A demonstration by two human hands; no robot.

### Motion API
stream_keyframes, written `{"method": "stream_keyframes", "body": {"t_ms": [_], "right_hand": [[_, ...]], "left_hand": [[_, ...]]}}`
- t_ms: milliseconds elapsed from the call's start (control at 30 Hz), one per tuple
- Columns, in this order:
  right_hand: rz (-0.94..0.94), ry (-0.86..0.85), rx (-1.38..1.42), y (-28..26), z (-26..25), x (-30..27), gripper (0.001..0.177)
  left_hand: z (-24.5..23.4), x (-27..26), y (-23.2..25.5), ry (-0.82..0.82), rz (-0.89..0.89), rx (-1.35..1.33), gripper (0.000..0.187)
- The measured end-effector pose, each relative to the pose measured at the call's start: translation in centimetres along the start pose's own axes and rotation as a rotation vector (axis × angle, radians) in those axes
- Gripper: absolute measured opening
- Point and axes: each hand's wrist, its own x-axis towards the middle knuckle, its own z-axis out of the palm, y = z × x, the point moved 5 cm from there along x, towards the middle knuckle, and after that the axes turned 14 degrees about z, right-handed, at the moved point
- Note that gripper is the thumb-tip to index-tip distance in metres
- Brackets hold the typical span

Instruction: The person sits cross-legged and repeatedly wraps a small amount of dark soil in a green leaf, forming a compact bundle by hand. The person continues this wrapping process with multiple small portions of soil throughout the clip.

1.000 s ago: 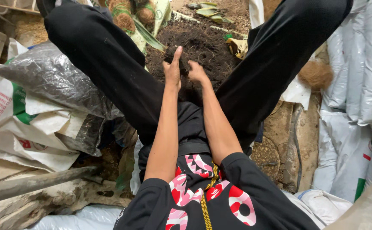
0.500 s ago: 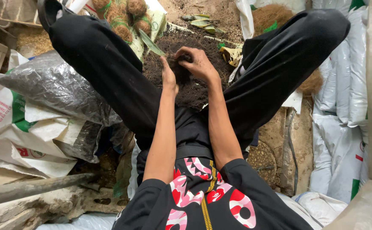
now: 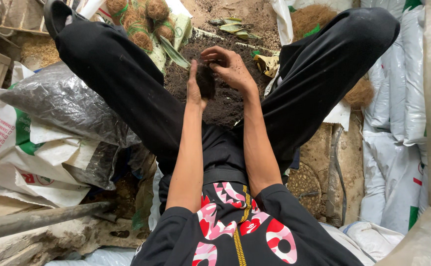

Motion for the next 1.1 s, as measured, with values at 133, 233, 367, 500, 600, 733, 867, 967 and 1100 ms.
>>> {"method": "stream_keyframes", "body": {"t_ms": [133, 233, 367, 500, 600, 733, 867, 967, 1100], "right_hand": [[0.123, 0.169, -0.103, 2.5, 0.2, 1.1, 0.028], [0.157, 0.313, -0.155, 3.5, 2.5, 2.3, 0.039], [0.094, 0.592, -0.348, 4.0, 7.0, 2.2, 0.046], [0.008, 0.813, -0.444, 3.8, 8.3, 2.0, 0.044], [-0.012, 0.88, -0.341, 4.0, 7.8, 1.8, 0.043], [0.052, 0.842, -0.306, 3.8, 7.9, 1.9, 0.039], [0.091, 0.79, -0.251, 4.5, 8.1, 2.1, 0.04], [0.114, 0.646, -0.144, 7.0, 7.4, 3.4, 0.043], [0.312, 0.46, 0.352, 14.4, 5.3, 5.7, 0.056]], "left_hand": [[-0.3, -0.2, -0.1, 0.061, -0.01, 0.063, 0.071], [-0.3, -0.4, -0.2, 0.048, -0.034, 0.078, 0.068], [0.5, -0.4, -0.4, -0.081, -0.003, -0.077, 0.062], [-0.9, 0.4, -1.0, -0.019, -0.077, -0.258, 0.065], [-2.0, 0.9, -2.0, -0.058, -0.051, -0.201, 0.066], [-3.6, 0.9, -2.6, -0.039, 0.018, -0.087, 0.065], [-3.1, 1.3, -2.6, -0.11, -0.024, -0.27, 0.061], [-3.0, 1.3, -2.3, 0.017, 0.041, 0.019, 0.057], [-2.5, 0.7, -0.8, 0.157, 0.088, 0.128, 0.057]]}}
